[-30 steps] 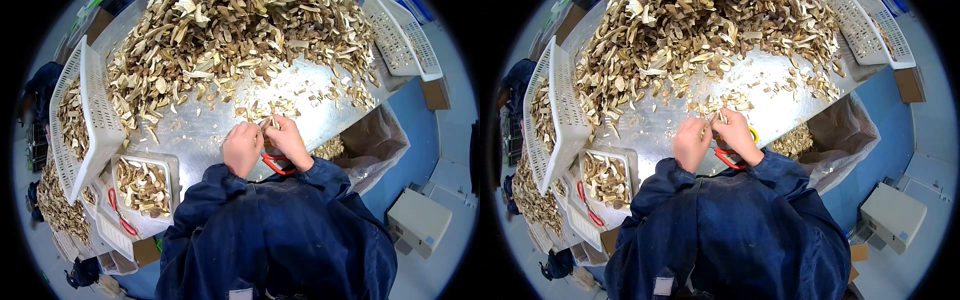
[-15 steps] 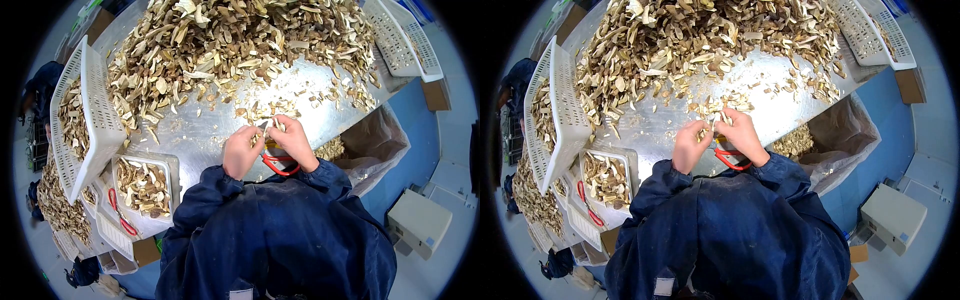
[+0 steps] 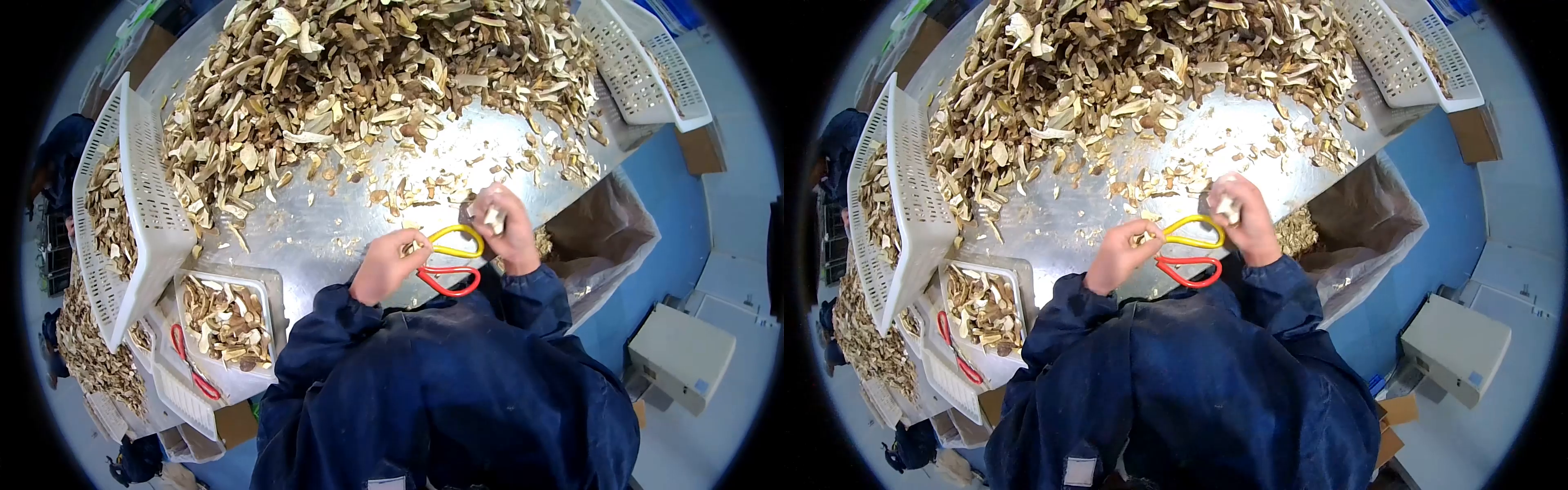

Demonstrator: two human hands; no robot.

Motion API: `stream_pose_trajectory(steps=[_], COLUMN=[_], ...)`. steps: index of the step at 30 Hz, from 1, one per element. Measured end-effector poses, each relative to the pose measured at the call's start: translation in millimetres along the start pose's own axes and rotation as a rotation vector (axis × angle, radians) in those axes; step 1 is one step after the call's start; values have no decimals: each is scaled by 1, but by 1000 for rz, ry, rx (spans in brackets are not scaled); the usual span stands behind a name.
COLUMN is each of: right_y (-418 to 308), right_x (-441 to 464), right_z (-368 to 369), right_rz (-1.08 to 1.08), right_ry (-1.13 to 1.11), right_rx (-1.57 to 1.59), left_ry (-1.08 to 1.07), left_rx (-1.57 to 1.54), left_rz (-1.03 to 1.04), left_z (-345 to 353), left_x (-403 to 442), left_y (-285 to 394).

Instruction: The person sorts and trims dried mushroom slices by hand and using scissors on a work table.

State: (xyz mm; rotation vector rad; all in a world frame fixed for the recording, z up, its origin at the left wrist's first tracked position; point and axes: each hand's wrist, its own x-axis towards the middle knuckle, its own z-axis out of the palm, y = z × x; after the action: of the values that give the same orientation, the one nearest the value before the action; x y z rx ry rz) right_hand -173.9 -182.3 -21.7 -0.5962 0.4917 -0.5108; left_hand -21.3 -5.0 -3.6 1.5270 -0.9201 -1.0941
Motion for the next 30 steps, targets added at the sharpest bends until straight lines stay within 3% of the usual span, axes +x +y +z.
stream_pose_trajectory(steps=[2,3,6,9,10,12,15,18,19,20,22,26,27,28,30], right_y=[-22,-33,-47,-35,-25,-13,-10,-24,-36,-45,-52,-38,-37,-38,-33], right_x=[14,24,55,94,108,123,128,127,118,115,115,126,122,127,139], right_z=[4,2,36,56,53,52,54,38,48,43,23,16,35,43,61], right_rz=[-19,-6,88,-147,-565,-538,-424,-409,-28,121,215,241,234,234,221], right_ry=[139,86,72,22,-58,-51,-63,-220,-150,-156,-176,-542,-354,-336,-210], right_rx=[-94,-217,-603,-1352,-1729,-2077,-2190,-1969,-1580,-1293,-693,-197,-205,-337,-951], left_ry=[-198,-205,-153,-161,-159,-152,-142,-132,-128,-126,-112,-129,-128,-127,-107], left_rx=[-346,-467,-540,-587,-588,-594,-665,-737,-763,-772,-793,-792,-789,-788,-784], left_rz=[-383,-425,-431,-401,-388,-365,-354,-361,-361,-364,-370,-371,-360,-352,-344], left_z=[-14,-16,-18,-18,-19,-22,-28,-30,-31,-32,-34,-37,-37,-38,-39], left_x=[-4,-4,-6,-11,-12,-17,-22,-25,-24,-23,-24,-25,-25,-26,-28], left_y=[8,6,8,9,10,11,5,0,-1,-1,-2,-2,-3,-5,-5])
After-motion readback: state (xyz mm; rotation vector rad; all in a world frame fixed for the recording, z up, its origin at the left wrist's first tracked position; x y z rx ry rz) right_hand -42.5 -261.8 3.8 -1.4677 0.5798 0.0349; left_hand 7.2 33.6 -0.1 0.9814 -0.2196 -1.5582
